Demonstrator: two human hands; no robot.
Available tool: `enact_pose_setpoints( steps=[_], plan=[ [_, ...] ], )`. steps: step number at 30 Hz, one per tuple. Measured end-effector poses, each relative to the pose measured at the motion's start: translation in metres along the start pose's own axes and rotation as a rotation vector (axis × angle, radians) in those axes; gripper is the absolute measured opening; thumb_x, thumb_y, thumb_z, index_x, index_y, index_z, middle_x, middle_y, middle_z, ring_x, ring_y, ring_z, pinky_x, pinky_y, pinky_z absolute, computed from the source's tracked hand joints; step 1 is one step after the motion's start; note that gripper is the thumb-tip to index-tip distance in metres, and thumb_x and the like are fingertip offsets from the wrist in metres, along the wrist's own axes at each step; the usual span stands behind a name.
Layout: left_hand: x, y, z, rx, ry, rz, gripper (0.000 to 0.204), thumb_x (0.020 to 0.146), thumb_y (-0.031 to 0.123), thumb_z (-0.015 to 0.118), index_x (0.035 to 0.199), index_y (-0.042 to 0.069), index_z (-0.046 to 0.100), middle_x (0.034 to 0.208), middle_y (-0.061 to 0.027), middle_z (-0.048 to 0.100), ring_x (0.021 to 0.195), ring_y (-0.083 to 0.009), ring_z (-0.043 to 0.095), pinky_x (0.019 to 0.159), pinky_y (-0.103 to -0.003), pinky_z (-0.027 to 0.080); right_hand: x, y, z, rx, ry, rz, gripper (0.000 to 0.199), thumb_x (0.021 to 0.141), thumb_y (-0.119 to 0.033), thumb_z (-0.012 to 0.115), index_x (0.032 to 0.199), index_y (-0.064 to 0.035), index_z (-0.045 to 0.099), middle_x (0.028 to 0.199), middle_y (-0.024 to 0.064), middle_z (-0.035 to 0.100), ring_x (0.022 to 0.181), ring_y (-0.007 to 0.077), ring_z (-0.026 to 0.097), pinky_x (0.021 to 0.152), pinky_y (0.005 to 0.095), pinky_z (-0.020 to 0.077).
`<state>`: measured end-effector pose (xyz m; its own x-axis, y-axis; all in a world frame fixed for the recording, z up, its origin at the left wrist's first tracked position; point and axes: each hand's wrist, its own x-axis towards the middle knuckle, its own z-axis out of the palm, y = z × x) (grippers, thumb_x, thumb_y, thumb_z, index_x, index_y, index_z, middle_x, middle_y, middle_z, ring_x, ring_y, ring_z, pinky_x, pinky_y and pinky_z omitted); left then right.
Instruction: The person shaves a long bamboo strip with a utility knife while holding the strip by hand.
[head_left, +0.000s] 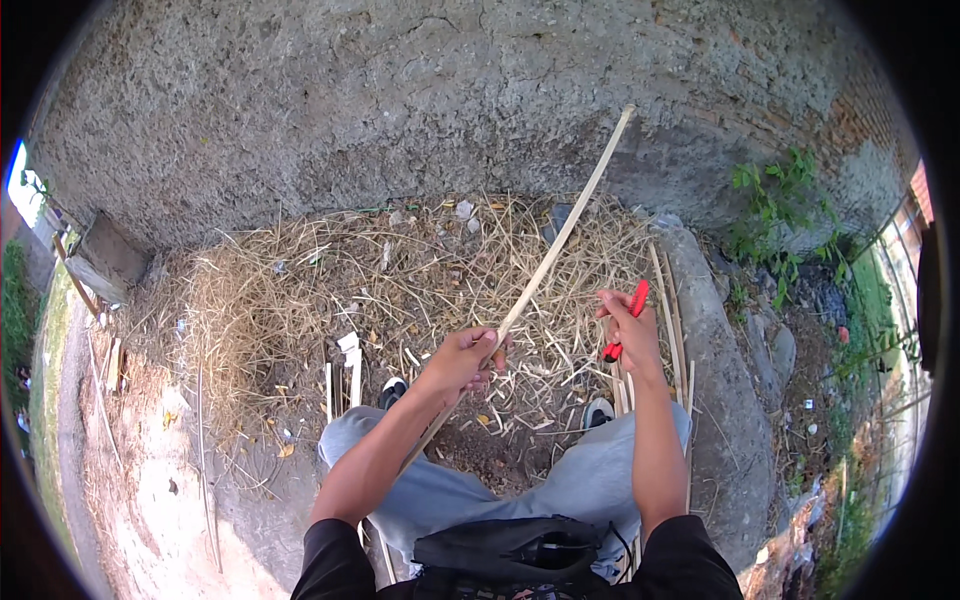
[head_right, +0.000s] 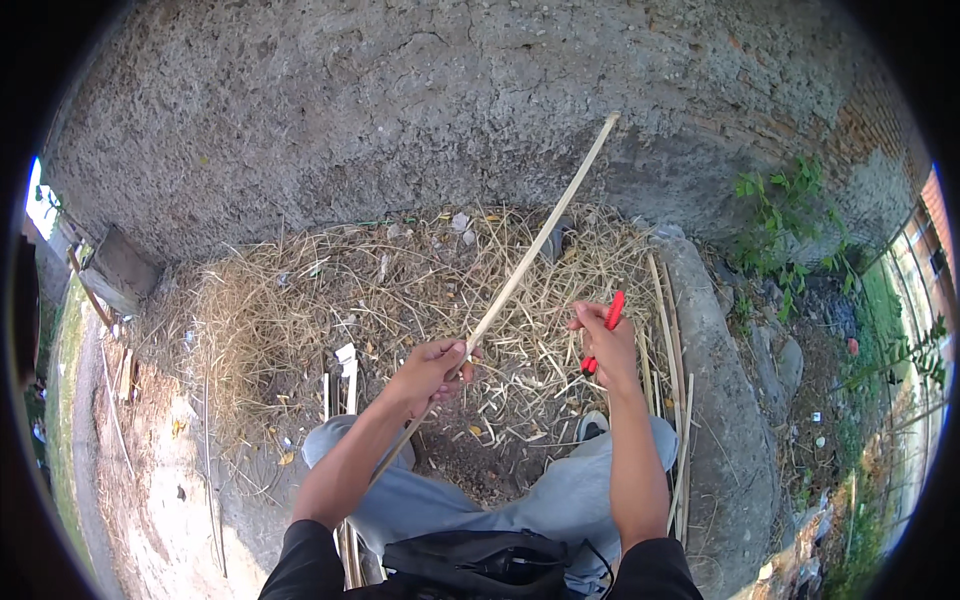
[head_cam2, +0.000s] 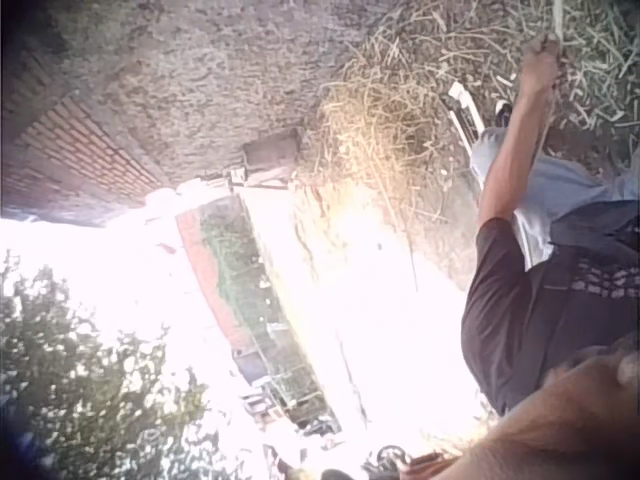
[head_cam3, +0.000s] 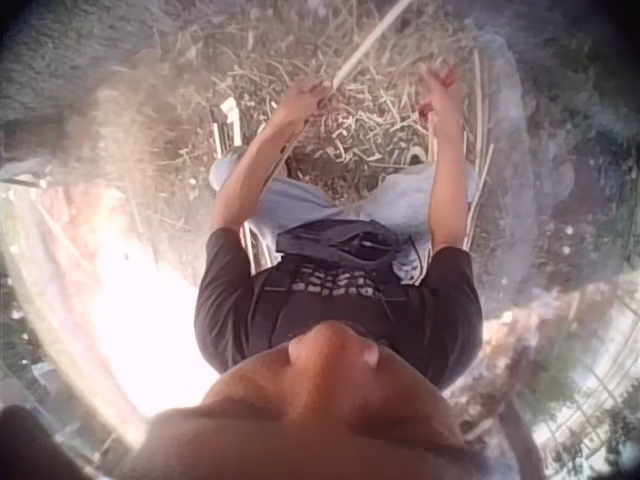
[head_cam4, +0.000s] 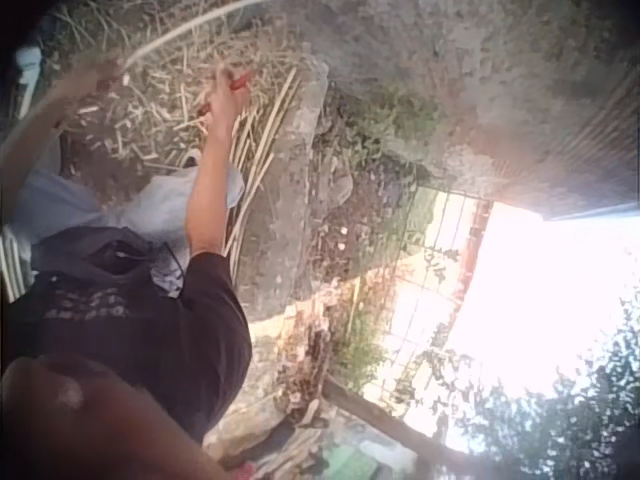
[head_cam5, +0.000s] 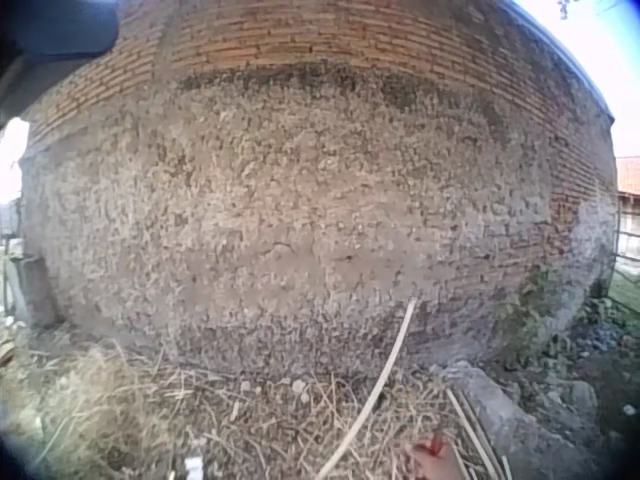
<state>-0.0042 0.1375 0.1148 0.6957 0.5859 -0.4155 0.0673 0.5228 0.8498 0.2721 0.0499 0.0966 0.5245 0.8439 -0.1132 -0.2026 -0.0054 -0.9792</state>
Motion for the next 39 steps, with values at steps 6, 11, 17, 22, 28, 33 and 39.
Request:
enact_pose_setpoints(
  steps=[6, 11, 17, 22, 28, 33, 39],
  plan=[
    [-0.014, -0.002, 0.008, 0.013, 0.042, 0.101, 0.030, 0.106, 0.022, 0.042, 0.113, -0.003, 0.058, 0.073, -0.0024, 0.058, 0.050, -0.0046, 0.035, 0.044, -0.020, 0.032, -0.016, 0.006, -0.018, -0.075, 0.059, -0.065, 0.023, 0.095, -0.011, 0.060, 0.114, 0.0024, 0.061, 0.080, 0.0025, 0.059, 0.058, 0.0056, 0.046, 0.052, 0.0224, 0.0391],
    [-0.018, -0.022, -0.004, -0.009, -0.050, 0.103, 0.027, 0.106, 0.020, 0.042, 0.108, -0.002, 0.058, 0.074, -0.0028, 0.056, 0.053, -0.0059, 0.037, 0.046, -0.022, 0.033, -0.052, -0.052, 0.007, -0.112, -0.087, -0.164, 0.021, 0.102, -0.009, 0.046, 0.116, 0.0017, 0.057, 0.082, -0.0003, 0.053, 0.068, 0.0066, 0.050, 0.061, 0.0230, 0.0434],
    [-0.020, -0.023, -0.014, 0.030, 0.001, 0.067, 0.027, 0.106, 0.021, 0.041, 0.104, -0.001, 0.057, 0.072, -0.0019, 0.055, 0.050, -0.0066, 0.039, 0.042, -0.023, 0.033, -0.075, -0.111, 0.002, -0.269, -0.113, -0.407, 0.025, 0.105, -0.017, 0.044, 0.113, 0.0014, 0.059, 0.086, 0.0023, 0.059, 0.072, 0.0083, 0.054, 0.068, 0.0252, 0.0466],
    [-0.034, -0.009, -0.002, 0.052, 0.087, 0.130, 0.028, 0.107, 0.024, 0.038, 0.100, 0.001, 0.053, 0.076, -0.0031, 0.054, 0.048, -0.0068, 0.038, 0.040, -0.023, 0.032, -0.084, -0.113, 0.018, -0.379, -0.138, -0.424, 0.035, 0.106, -0.027, 0.041, 0.104, 0.0000, 0.063, 0.073, 0.0031, 0.060, 0.066, 0.0130, 0.056, 0.069, 0.0307, 0.0485],
    [-0.035, 0.000, 0.011, -0.024, 0.170, 0.172, 0.025, 0.107, 0.024, 0.038, 0.101, 0.002, 0.050, 0.070, -0.0023, 0.051, 0.044, -0.0059, 0.035, 0.038, -0.022, 0.029, -0.062, -0.075, 0.042, -0.877, -0.097, -0.418, 0.032, 0.098, -0.030, 0.052, 0.099, -0.0012, 0.066, 0.067, 0.0150, 0.062, 0.065, 0.0299, 0.064, 0.065, 0.0436, 0.0495],
    [-0.013, -0.002, 0.016, 0.075, 0.182, 0.153, 0.028, 0.106, 0.024, 0.040, 0.114, 0.000, 0.052, 0.068, -0.0015, 0.049, 0.046, -0.0060, 0.035, 0.040, -0.022, 0.028, -0.032, -0.022, 0.049, -1.052, -0.104, -0.541, 0.030, 0.093, -0.026, 0.056, 0.091, 0.0024, 0.065, 0.072, 0.0232, 0.065, 0.069, 0.0444, 0.062, 0.067, 0.0511, 0.0488],
    [-0.006, -0.013, 0.025, 0.059, 0.106, 0.135, 0.031, 0.107, 0.027, 0.038, 0.120, 0.003, 0.054, 0.065, 0.0001, 0.046, 0.043, -0.0047, 0.033, 0.039, -0.021, 0.029, -0.009, 0.000, 0.055, -1.175, -0.174, -0.445, 0.027, 0.087, -0.026, 0.058, 0.091, -0.0015, 0.068, 0.078, 0.0254, 0.066, 0.076, 0.0439, 0.065, 0.074, 0.0526, 0.0513]
  ],
)
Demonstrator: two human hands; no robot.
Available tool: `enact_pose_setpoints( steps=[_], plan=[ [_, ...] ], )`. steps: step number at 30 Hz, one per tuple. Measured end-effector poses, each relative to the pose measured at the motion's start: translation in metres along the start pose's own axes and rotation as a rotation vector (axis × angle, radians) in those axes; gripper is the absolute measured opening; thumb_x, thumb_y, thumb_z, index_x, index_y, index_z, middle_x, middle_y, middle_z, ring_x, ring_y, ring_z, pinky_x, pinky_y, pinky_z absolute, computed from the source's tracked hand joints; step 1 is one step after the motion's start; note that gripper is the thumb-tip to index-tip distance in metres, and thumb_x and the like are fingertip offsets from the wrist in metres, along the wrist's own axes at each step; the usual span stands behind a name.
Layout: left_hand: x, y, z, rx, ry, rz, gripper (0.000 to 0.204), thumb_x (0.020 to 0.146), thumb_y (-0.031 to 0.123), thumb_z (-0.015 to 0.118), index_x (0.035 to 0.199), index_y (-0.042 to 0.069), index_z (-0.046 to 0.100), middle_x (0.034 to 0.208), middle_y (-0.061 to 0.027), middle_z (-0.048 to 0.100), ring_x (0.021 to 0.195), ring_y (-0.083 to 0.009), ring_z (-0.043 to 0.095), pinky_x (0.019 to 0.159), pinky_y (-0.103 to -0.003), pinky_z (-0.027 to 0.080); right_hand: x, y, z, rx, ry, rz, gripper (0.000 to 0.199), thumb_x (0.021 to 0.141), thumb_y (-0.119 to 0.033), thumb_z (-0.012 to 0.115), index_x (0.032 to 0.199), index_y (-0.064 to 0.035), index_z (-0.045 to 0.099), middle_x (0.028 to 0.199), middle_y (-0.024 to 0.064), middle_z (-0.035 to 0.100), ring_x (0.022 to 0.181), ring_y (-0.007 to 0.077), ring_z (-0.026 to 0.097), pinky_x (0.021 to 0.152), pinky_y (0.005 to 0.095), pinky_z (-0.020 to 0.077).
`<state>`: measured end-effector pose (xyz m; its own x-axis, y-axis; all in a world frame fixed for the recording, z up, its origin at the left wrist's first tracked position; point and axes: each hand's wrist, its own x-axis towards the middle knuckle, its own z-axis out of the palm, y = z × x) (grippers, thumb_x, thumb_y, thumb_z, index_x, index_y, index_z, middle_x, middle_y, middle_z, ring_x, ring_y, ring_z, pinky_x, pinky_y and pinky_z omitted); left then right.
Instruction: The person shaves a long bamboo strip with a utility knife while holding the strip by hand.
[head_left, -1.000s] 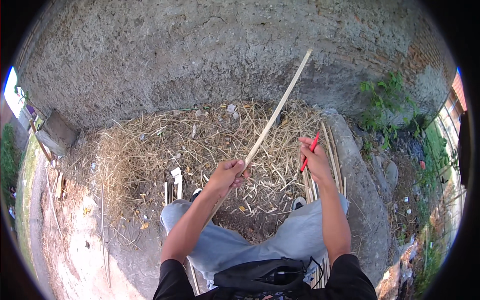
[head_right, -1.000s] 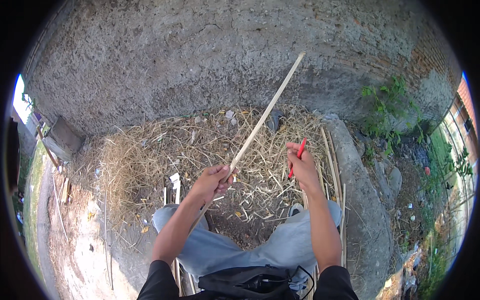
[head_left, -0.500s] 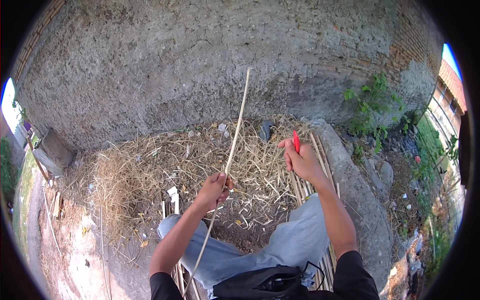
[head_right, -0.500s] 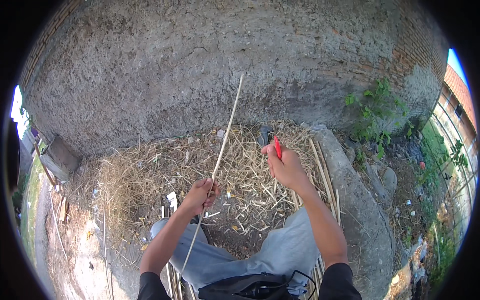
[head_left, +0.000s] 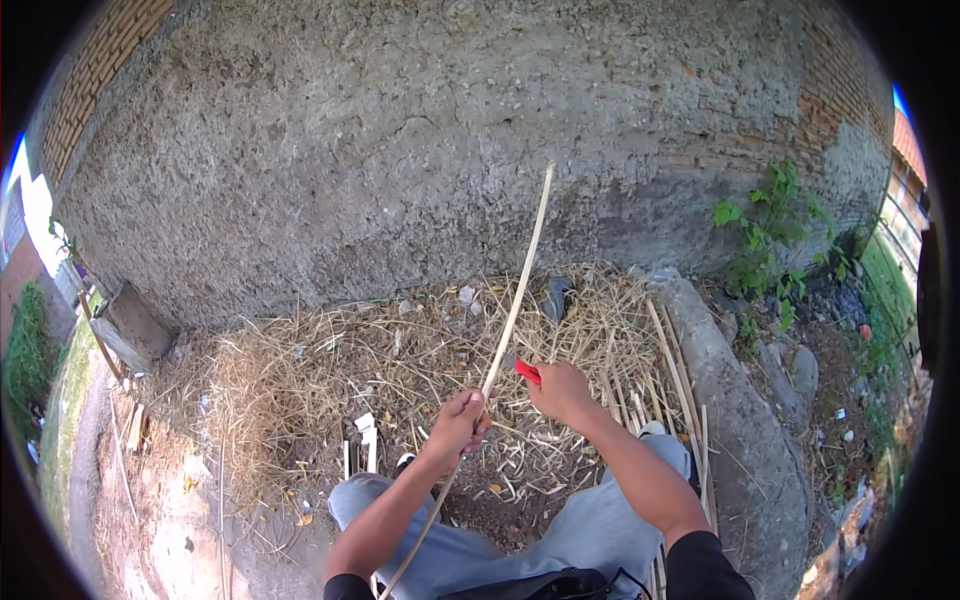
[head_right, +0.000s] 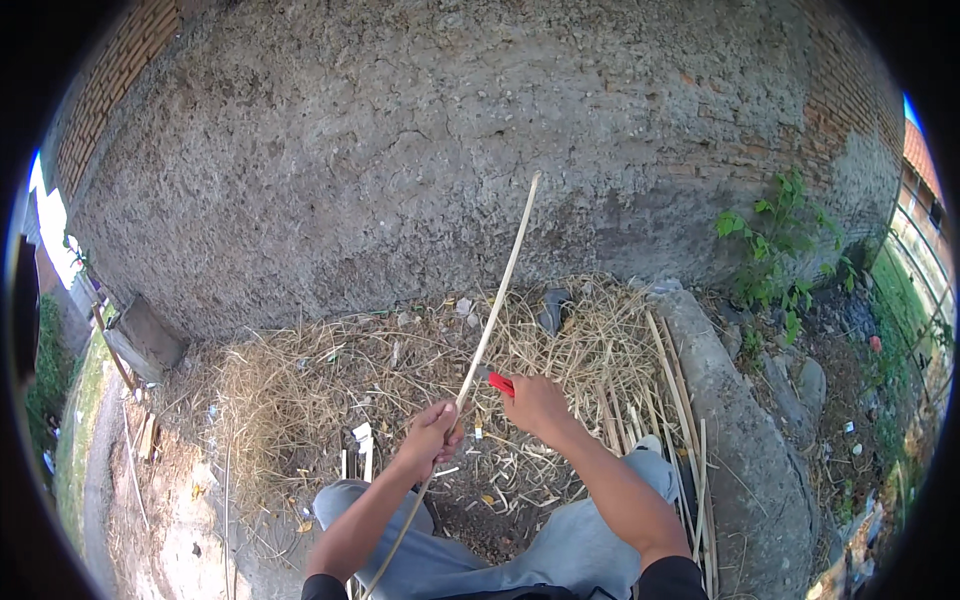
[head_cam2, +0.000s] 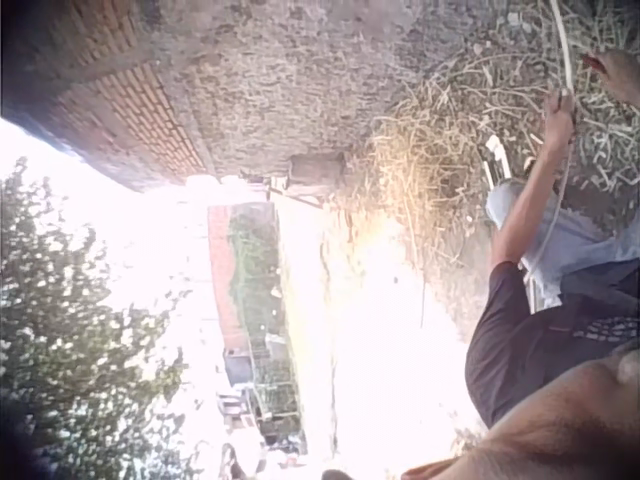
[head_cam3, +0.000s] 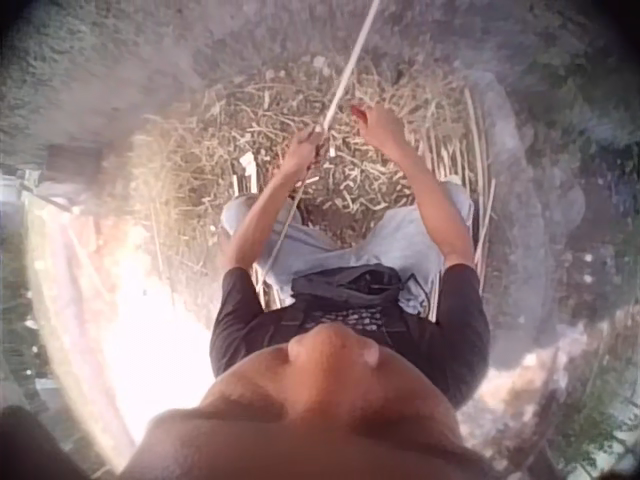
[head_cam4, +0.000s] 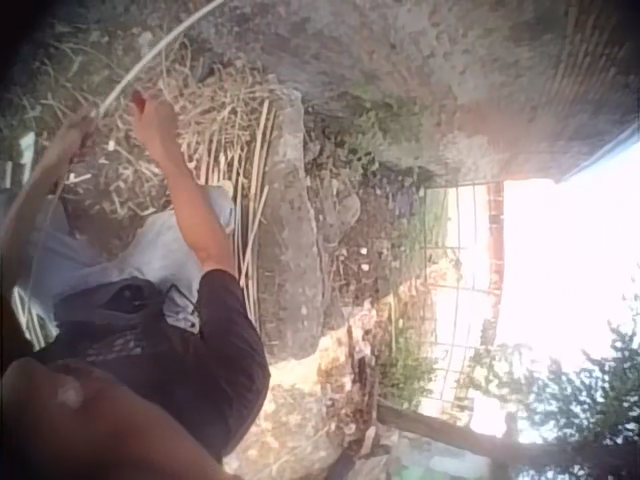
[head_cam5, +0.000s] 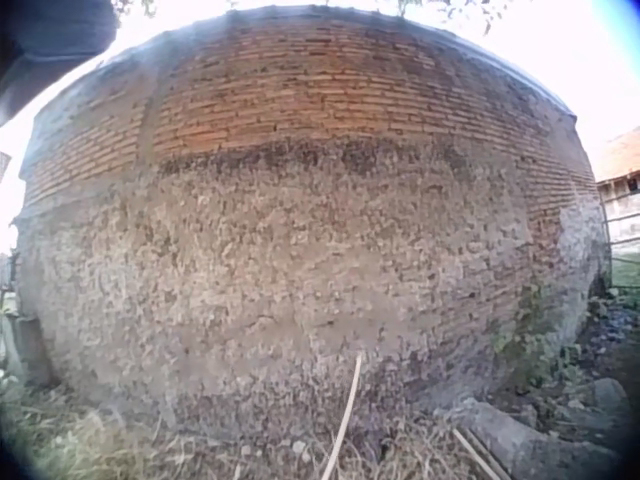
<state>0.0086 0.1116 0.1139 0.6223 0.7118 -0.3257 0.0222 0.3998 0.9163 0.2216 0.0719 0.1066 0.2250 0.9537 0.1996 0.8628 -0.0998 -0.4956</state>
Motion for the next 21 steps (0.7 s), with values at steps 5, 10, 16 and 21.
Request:
enact_pose_setpoints(
  steps=[5, 10, 16, 21],
  plan=[
    [0.007, -0.016, 0.002, -0.142, -0.068, 0.012, 0.020, 0.107, 0.023, 0.038, 0.105, 0.006, 0.049, 0.076, -0.0045, 0.054, 0.048, -0.0079, 0.036, 0.045, -0.023, 0.036, 0.007, -0.003, 0.004, -0.058, -0.065, 0.039, 0.025, 0.086, -0.026, 0.058, 0.091, -0.0037, 0.068, 0.078, 0.0238, 0.066, 0.077, 0.0426, 0.065, 0.075, 0.0533, 0.0512],
    [0.000, -0.019, 0.008, -0.187, -0.074, -0.060, 0.021, 0.106, 0.021, 0.039, 0.105, 0.003, 0.050, 0.080, -0.0051, 0.057, 0.050, -0.0063, 0.034, 0.046, -0.021, 0.033, -0.004, -0.005, 0.004, -0.009, -0.041, -0.046, 0.023, 0.086, -0.022, 0.057, 0.097, -0.0049, 0.069, 0.078, 0.0238, 0.067, 0.077, 0.0418, 0.066, 0.073, 0.0506, 0.0522],
    [-0.010, -0.025, 0.006, -0.030, 0.039, 0.035, 0.028, 0.106, 0.023, 0.039, 0.112, 0.001, 0.056, 0.074, -0.0023, 0.056, 0.050, -0.0044, 0.031, 0.043, -0.021, 0.026, -0.024, -0.021, -0.009, -0.166, -0.159, -0.037, 0.023, 0.083, -0.023, 0.059, 0.091, -0.0052, 0.071, 0.077, 0.0213, 0.069, 0.074, 0.0394, 0.069, 0.071, 0.0487, 0.0540],
    [-0.010, -0.031, 0.014, 0.062, 0.035, 0.121, 0.032, 0.107, 0.027, 0.038, 0.111, 0.002, 0.058, 0.071, -0.0004, 0.053, 0.050, -0.0024, 0.033, 0.044, -0.019, 0.029, -0.032, -0.006, 0.012, -0.010, 0.015, -0.053, 0.025, 0.081, -0.025, 0.059, 0.083, -0.0045, 0.073, 0.079, 0.0201, 0.069, 0.071, 0.0375, 0.068, 0.069, 0.0481, 0.0539]
  ],
)
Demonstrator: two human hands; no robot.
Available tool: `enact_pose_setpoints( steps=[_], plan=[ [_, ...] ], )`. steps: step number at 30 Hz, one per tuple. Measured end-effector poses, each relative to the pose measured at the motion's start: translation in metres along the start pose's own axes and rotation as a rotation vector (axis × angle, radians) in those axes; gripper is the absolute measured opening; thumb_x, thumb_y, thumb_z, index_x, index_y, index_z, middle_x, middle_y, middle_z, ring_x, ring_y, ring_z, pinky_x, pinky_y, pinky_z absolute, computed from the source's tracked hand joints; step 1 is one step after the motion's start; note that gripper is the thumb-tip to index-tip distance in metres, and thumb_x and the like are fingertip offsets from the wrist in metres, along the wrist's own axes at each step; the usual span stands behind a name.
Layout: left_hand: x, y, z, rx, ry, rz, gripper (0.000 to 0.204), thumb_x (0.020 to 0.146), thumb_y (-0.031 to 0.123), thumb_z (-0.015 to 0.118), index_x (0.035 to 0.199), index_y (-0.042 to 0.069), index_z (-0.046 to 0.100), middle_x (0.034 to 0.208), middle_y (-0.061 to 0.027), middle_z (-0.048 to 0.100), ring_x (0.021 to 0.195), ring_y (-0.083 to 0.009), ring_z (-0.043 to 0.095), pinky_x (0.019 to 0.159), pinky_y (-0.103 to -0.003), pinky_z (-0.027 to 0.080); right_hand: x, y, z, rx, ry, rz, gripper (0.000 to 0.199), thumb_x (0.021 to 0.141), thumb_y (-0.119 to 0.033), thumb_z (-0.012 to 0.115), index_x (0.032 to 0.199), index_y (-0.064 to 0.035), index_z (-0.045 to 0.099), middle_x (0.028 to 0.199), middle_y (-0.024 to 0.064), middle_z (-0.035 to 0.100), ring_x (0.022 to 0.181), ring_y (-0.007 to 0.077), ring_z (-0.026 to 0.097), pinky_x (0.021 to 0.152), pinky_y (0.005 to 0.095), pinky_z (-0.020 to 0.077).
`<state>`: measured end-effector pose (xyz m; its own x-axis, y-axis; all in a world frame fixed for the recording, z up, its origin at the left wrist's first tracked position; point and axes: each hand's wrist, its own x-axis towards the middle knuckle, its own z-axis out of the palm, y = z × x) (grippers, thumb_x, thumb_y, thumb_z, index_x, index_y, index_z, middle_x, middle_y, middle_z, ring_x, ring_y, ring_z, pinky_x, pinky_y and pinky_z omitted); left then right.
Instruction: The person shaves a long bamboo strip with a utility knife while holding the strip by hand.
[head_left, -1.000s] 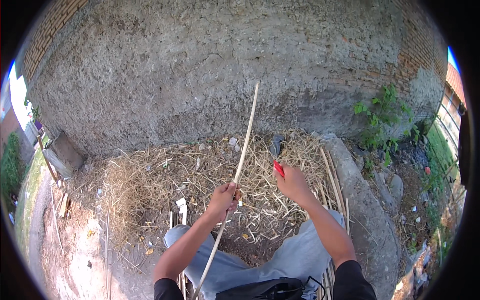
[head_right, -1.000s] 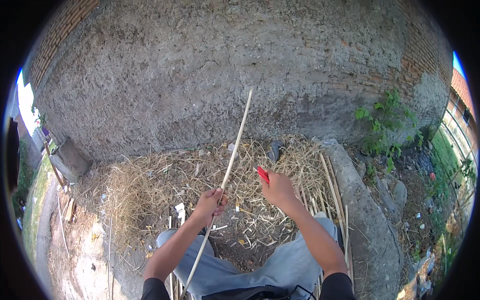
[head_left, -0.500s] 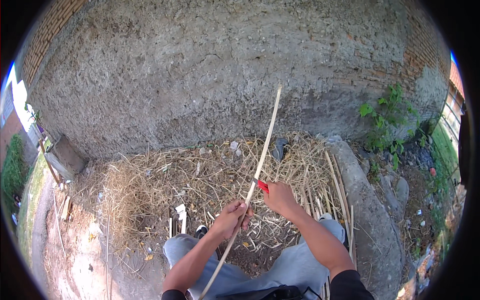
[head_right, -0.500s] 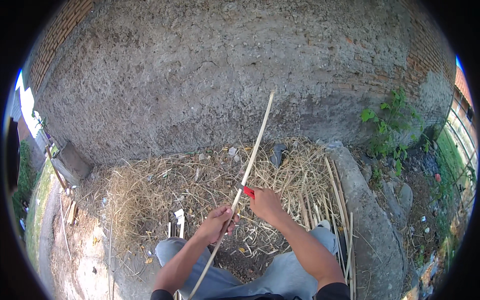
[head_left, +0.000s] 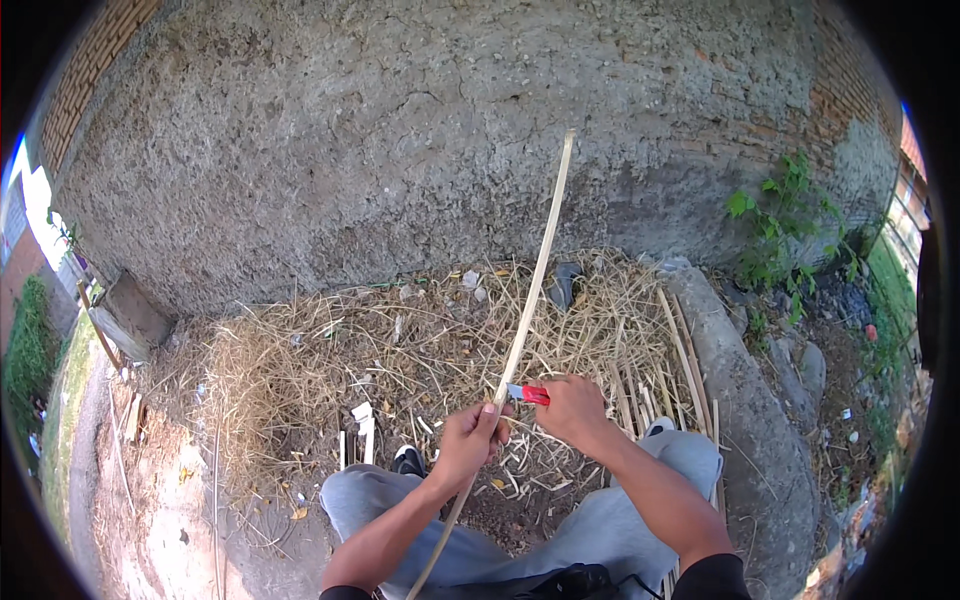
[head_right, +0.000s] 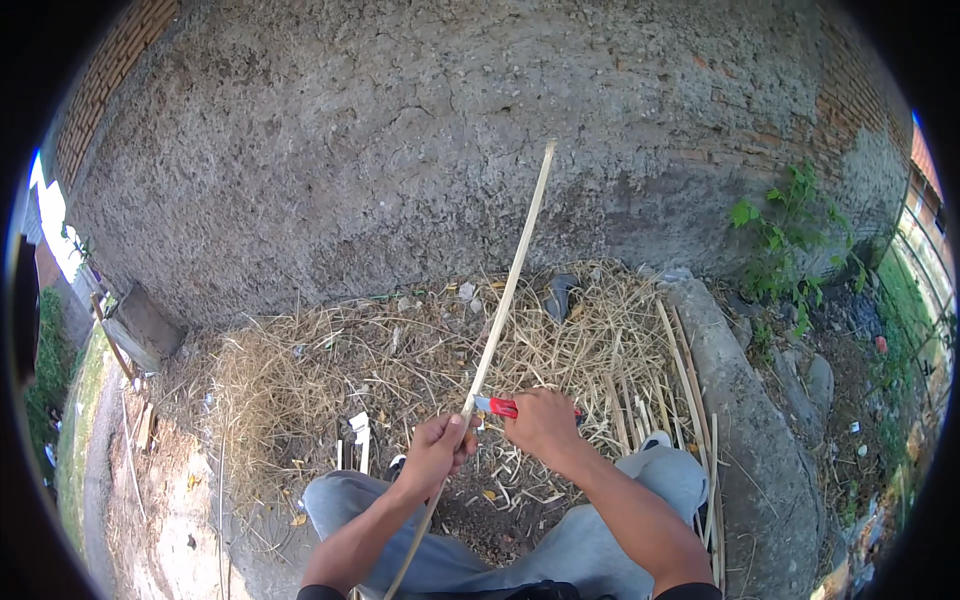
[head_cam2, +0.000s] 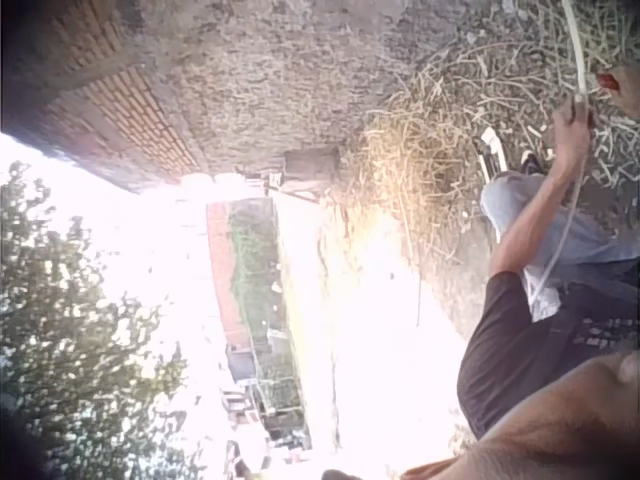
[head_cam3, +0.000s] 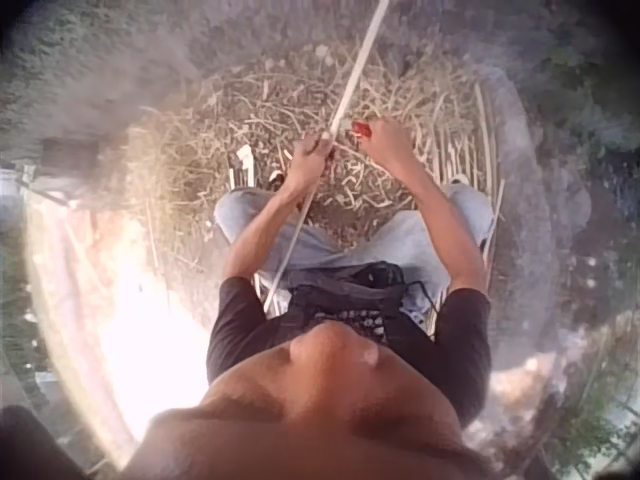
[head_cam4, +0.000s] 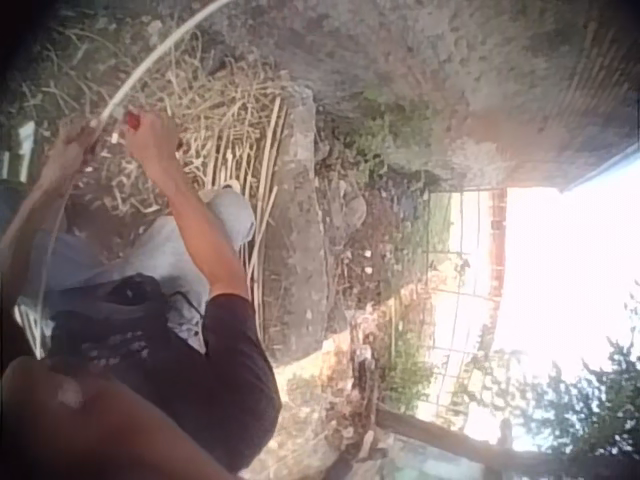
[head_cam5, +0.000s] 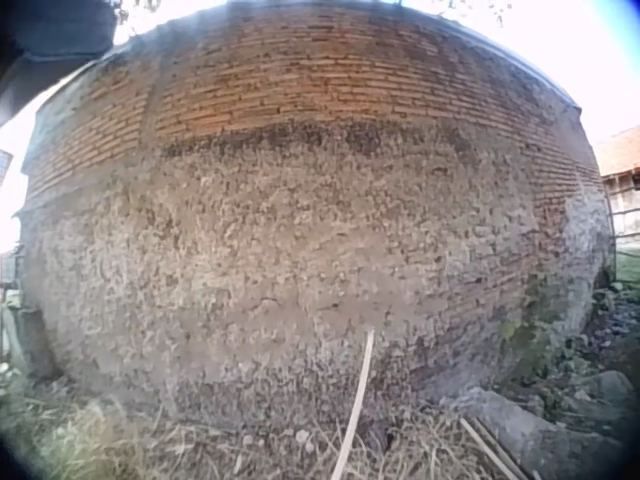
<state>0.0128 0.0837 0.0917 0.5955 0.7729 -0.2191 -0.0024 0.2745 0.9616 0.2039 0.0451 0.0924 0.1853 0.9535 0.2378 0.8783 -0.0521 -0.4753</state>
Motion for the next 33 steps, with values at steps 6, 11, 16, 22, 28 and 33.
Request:
enact_pose_setpoints(
  steps=[6, 11, 16, 22, 28, 33],
  plan=[
    [0.004, -0.026, 0.005, 0.165, 0.107, 0.156, 0.030, 0.107, 0.026, 0.038, 0.103, 0.003, 0.056, 0.067, 0.0016, 0.049, 0.049, -0.0028, 0.037, 0.042, -0.020, 0.031, 0.006, -0.008, -0.002, -0.079, -0.065, 0.039, 0.028, 0.083, -0.028, 0.058, 0.084, -0.0063, 0.075, 0.070, 0.0217, 0.067, 0.066, 0.0390, 0.067, 0.066, 0.0486, 0.0544],
    [0.000, -0.016, 0.006, 0.096, 0.164, 0.114, 0.031, 0.107, 0.021, 0.040, 0.097, 0.000, 0.060, 0.064, 0.0029, 0.049, 0.053, -0.0035, 0.040, 0.047, -0.022, 0.033, 0.005, -0.018, -0.001, -0.030, -0.075, 0.042, 0.026, 0.077, -0.030, 0.061, 0.080, -0.0073, 0.074, 0.068, 0.0216, 0.067, 0.066, 0.0409, 0.067, 0.068, 0.0505, 0.0539],
    [-0.001, -0.016, -0.002, 0.082, 0.127, 0.068, 0.030, 0.107, 0.020, 0.039, 0.096, 0.000, 0.060, 0.065, 0.0025, 0.049, 0.052, -0.0038, 0.038, 0.046, -0.023, 0.032, 0.007, -0.023, 0.006, -0.055, -0.139, 0.089, 0.028, 0.077, -0.030, 0.062, 0.081, -0.0051, 0.074, 0.070, 0.0225, 0.067, 0.068, 0.0413, 0.067, 0.067, 0.0499, 0.0544],
    [-0.008, -0.015, -0.003, 0.076, 0.075, -0.049, 0.029, 0.108, 0.025, 0.036, 0.099, 0.004, 0.053, 0.065, 0.0033, 0.041, 0.048, -0.0036, 0.031, 0.042, -0.021, 0.027, 0.010, -0.020, 0.018, -0.156, -0.243, 0.097, 0.023, 0.080, -0.021, 0.058, 0.084, -0.0052, 0.074, 0.076, 0.0207, 0.070, 0.075, 0.0372, 0.070, 0.070, 0.0461, 0.0555],
    [-0.011, -0.014, -0.006, -0.056, 0.049, -0.104, 0.026, 0.107, 0.022, 0.037, 0.100, 0.002, 0.051, 0.065, 0.0025, 0.041, 0.045, -0.0042, 0.031, 0.039, -0.022, 0.027, 0.014, -0.003, 0.048, -0.182, -0.121, 0.035, 0.017, 0.075, -0.020, 0.064, 0.076, -0.0043, 0.071, 0.074, 0.0211, 0.068, 0.070, 0.0373, 0.069, 0.066, 0.0492, 0.0546],
    [-0.019, -0.013, 0.000, -0.029, 0.000, -0.167, 0.028, 0.108, 0.024, 0.037, 0.099, 0.002, 0.052, 0.065, 0.0022, 0.042, 0.045, -0.0039, 0.031, 0.039, -0.022, 0.028, 0.036, 0.017, 0.033, -0.150, -0.086, 0.232, 0.018, 0.078, -0.016, 0.060, 0.079, -0.0028, 0.073, 0.079, 0.0214, 0.069, 0.078, 0.0389, 0.069, 0.071, 0.0493, 0.0532]
  ],
)
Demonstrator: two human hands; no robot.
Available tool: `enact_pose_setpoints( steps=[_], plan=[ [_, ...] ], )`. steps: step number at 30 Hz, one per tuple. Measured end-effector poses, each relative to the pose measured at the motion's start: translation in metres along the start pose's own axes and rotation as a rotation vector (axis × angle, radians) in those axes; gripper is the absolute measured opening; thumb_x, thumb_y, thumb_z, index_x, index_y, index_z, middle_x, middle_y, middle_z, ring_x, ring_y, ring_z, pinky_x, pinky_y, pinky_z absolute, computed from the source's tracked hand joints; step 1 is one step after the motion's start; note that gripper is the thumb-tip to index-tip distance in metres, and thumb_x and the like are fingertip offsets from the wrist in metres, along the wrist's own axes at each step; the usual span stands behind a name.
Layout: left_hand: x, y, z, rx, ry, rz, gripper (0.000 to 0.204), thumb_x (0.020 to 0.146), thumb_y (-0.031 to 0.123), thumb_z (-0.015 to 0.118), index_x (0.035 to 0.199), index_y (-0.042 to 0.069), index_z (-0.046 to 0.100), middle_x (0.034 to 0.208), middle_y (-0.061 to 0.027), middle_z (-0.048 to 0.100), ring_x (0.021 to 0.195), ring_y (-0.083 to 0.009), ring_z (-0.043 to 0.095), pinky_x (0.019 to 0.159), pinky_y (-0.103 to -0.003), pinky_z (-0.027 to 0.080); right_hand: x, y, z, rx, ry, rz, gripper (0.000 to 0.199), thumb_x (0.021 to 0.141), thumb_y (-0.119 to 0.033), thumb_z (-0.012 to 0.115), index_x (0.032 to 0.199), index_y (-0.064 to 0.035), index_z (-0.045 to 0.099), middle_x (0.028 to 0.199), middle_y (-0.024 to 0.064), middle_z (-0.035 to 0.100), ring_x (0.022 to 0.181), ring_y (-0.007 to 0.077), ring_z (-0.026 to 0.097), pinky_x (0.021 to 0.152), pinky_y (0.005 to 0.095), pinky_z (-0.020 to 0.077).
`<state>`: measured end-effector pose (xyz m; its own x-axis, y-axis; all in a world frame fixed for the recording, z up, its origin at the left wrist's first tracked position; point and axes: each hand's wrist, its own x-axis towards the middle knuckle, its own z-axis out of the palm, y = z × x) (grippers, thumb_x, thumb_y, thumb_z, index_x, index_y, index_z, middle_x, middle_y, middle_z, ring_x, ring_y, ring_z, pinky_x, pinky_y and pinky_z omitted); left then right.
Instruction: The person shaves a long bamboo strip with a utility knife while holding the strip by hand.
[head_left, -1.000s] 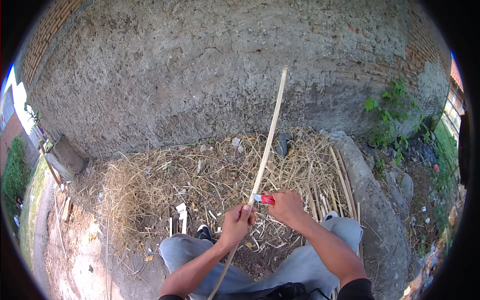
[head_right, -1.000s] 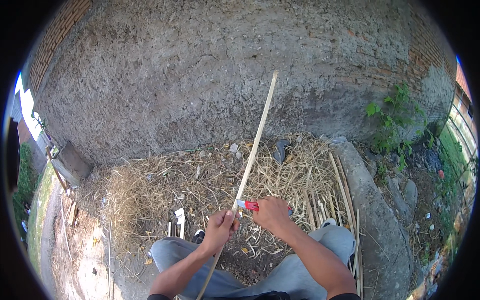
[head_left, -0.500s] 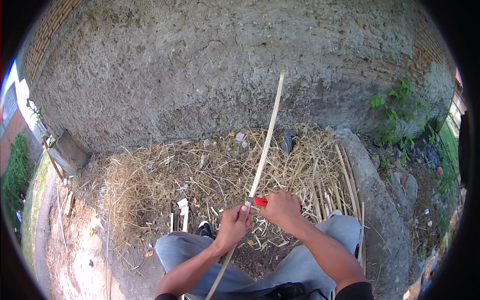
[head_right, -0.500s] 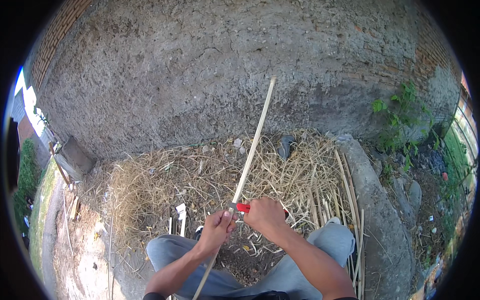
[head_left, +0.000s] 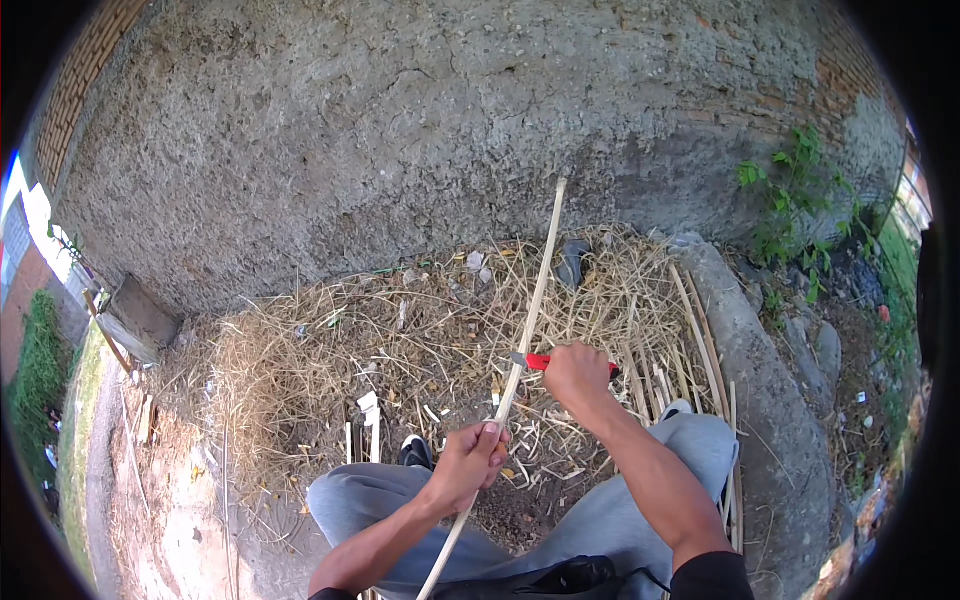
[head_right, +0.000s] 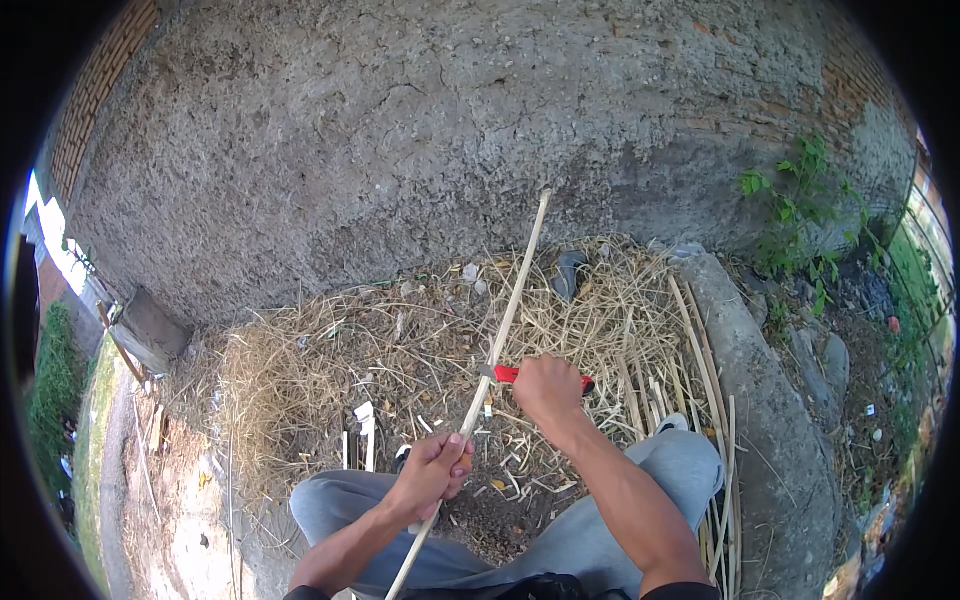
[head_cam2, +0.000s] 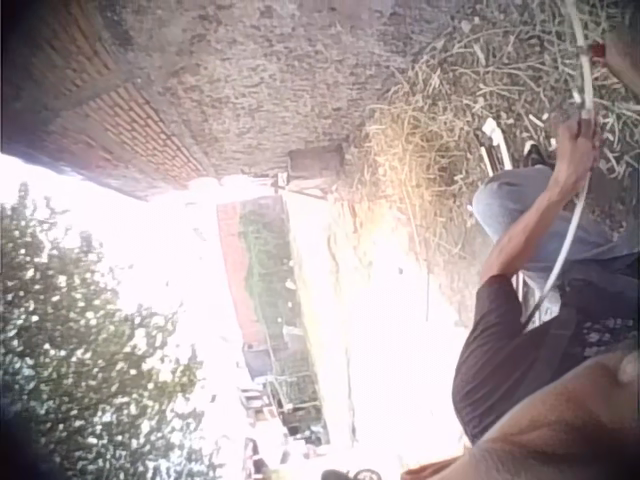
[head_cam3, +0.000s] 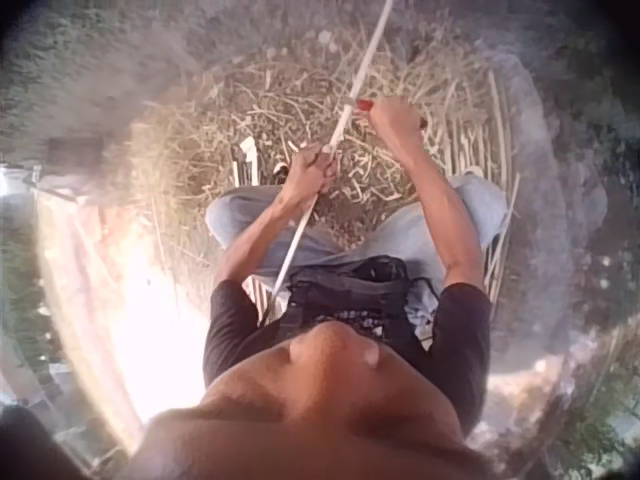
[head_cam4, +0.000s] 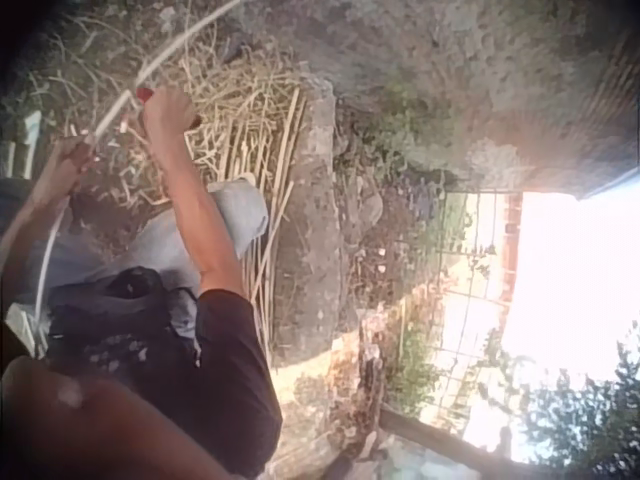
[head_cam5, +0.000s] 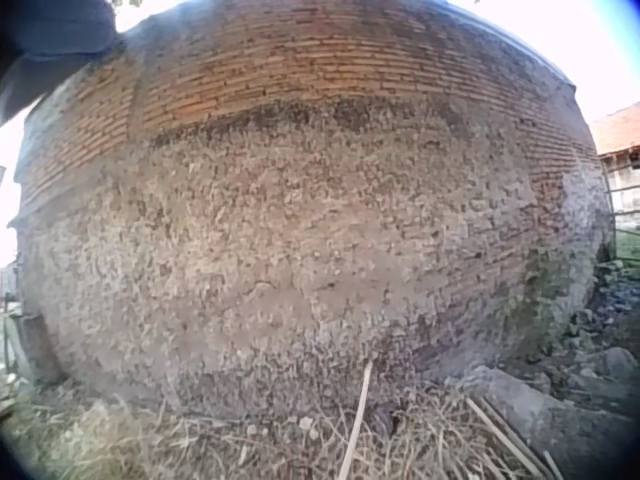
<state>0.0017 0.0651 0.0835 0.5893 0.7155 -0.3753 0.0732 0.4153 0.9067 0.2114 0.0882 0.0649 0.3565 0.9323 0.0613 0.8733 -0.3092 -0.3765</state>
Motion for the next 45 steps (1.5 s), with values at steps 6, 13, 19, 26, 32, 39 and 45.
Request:
enact_pose_setpoints(
  steps=[6, 13, 19, 26, 32, 39, 45],
  plan=[
    [-0.012, 0.002, 0.004, 0.057, -0.056, -0.044, 0.031, 0.108, 0.028, 0.036, 0.100, 0.002, 0.051, 0.066, 0.0022, 0.040, 0.048, -0.0031, 0.029, 0.042, -0.020, 0.024, 0.018, 0.033, -0.014, -0.093, 0.114, 0.080, 0.022, 0.084, -0.013, 0.054, 0.084, -0.0017, 0.073, 0.084, 0.0219, 0.070, 0.079, 0.0383, 0.070, 0.071, 0.0500, 0.0537],
    [-0.025, -0.020, -0.031, 0.132, -0.134, -0.116, 0.033, 0.107, 0.028, 0.041, 0.102, 0.000, 0.058, 0.066, 0.0010, 0.045, 0.051, -0.0030, 0.030, 0.043, -0.020, 0.026, 0.020, 0.068, -0.056, -0.120, 0.225, 0.167, 0.016, 0.081, -0.013, 0.062, 0.083, -0.0011, 0.073, 0.081, 0.0223, 0.069, 0.080, 0.0395, 0.069, 0.073, 0.0504, 0.0532],
    [-0.026, -0.021, -0.037, 0.108, -0.186, -0.125, 0.033, 0.107, 0.030, 0.041, 0.103, 0.002, 0.058, 0.065, 0.0032, 0.043, 0.048, -0.0022, 0.032, 0.041, -0.020, 0.028, 0.011, 0.061, -0.048, 0.068, 0.198, 0.236, 0.015, 0.079, -0.015, 0.067, 0.082, -0.0015, 0.073, 0.080, 0.0217, 0.068, 0.079, 0.0407, 0.068, 0.076, 0.0511, 0.0522],
    [-0.035, -0.025, -0.034, 0.039, -0.190, -0.205, 0.031, 0.107, 0.028, 0.041, 0.098, 0.003, 0.056, 0.064, 0.0033, 0.041, 0.047, -0.0030, 0.030, 0.040, -0.021, 0.025, 0.024, 0.081, -0.045, -0.130, 0.261, 0.266, 0.015, 0.080, -0.014, 0.064, 0.082, -0.0021, 0.073, 0.086, 0.0226, 0.070, 0.085, 0.0392, 0.069, 0.080, 0.0498, 0.0530],
    [-0.050, -0.048, -0.058, -0.052, -0.210, -0.316, 0.030, 0.107, 0.029, 0.041, 0.100, 0.003, 0.055, 0.063, 0.0024, 0.040, 0.047, -0.0038, 0.027, 0.040, -0.022, 0.021, 0.029, 0.153, -0.053, -0.206, 0.412, 0.417, 0.017, 0.080, -0.018, 0.067, 0.080, -0.0023, 0.073, 0.080, 0.0239, 0.069, 0.077, 0.0419, 0.069, 0.070, 0.0499, 0.0543],
    [-0.028, -0.057, -0.077, -0.067, 0.076, -0.188, 0.031, 0.107, 0.031, 0.040, 0.104, 0.003, 0.054, 0.068, 0.0012, 0.044, 0.049, -0.0042, 0.030, 0.042, -0.022, 0.025, -0.014, 0.078, -0.052, 0.324, 0.149, 0.233, 0.048, 0.090, -0.041, 0.066, 0.112, -0.0007, 0.052, 0.085, 0.0193, 0.068, 0.077, 0.0362, 0.067, 0.074, 0.0457, 0.0510],
    [0.009, -0.046, -0.063, -0.080, 0.166, -0.045, 0.029, 0.107, 0.028, 0.038, 0.106, 0.003, 0.053, 0.069, 0.0001, 0.046, 0.048, -0.0040, 0.034, 0.042, -0.020, 0.028, -0.058, 0.016, -0.015, 0.502, -0.117, -0.088, 0.037, 0.096, -0.028, 0.062, 0.118, -0.0013, 0.050, 0.095, 0.0163, 0.068, 0.084, 0.0302, 0.068, 0.073, 0.0404, 0.0512]
  ],
)
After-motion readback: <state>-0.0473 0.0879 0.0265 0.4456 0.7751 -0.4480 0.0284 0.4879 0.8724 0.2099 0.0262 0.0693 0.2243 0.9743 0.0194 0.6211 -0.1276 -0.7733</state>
